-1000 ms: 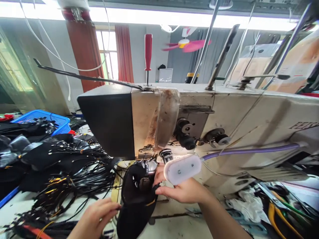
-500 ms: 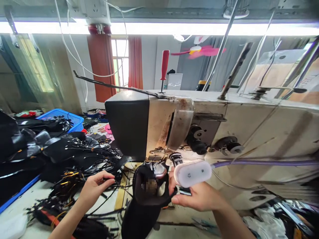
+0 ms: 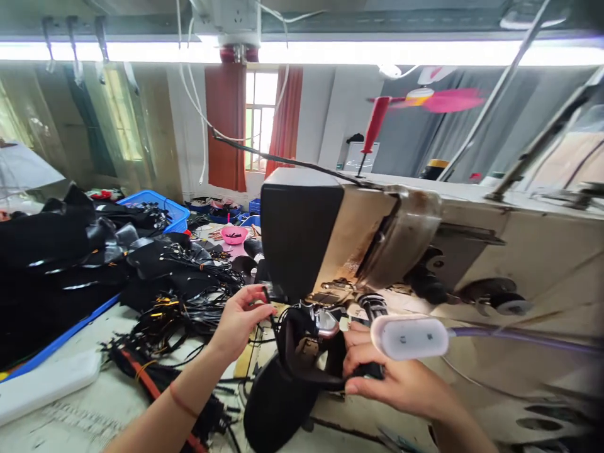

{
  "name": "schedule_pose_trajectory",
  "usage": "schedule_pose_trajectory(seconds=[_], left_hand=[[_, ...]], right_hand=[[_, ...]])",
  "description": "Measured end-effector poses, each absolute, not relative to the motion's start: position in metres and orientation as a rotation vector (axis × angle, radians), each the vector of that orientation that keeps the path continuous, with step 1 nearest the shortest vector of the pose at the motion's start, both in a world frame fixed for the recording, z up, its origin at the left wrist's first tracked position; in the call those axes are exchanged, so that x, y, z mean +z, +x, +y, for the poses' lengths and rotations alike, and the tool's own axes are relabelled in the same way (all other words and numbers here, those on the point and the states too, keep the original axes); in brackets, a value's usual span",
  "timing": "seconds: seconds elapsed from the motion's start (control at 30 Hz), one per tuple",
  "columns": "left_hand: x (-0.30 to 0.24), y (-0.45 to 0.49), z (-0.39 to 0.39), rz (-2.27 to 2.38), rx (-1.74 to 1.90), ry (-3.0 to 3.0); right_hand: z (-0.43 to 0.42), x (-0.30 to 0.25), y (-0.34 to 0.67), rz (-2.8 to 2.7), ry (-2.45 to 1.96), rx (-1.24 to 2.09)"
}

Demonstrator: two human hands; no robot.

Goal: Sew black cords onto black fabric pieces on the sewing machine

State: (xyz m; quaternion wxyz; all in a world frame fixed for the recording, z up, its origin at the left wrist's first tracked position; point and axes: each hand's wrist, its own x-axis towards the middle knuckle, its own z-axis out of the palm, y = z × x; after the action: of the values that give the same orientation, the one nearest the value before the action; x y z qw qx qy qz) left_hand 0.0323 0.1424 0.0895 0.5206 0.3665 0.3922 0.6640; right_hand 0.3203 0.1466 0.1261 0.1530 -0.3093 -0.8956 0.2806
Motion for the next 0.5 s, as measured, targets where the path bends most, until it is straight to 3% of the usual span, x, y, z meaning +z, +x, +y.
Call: schedule_pose_trajectory(seconds=[0.27, 0.5], left_hand=[[0.100, 0.043, 0.140, 0.879, 1.543, 0.842], [0.063, 0.034, 0.126, 0.931, 1.445, 0.649]], right_hand=[[0.145, 0.134, 0.327, -2.656, -0.962, 0.793], [0.145, 0.137, 0.330, -2.616, -1.017, 0.780]])
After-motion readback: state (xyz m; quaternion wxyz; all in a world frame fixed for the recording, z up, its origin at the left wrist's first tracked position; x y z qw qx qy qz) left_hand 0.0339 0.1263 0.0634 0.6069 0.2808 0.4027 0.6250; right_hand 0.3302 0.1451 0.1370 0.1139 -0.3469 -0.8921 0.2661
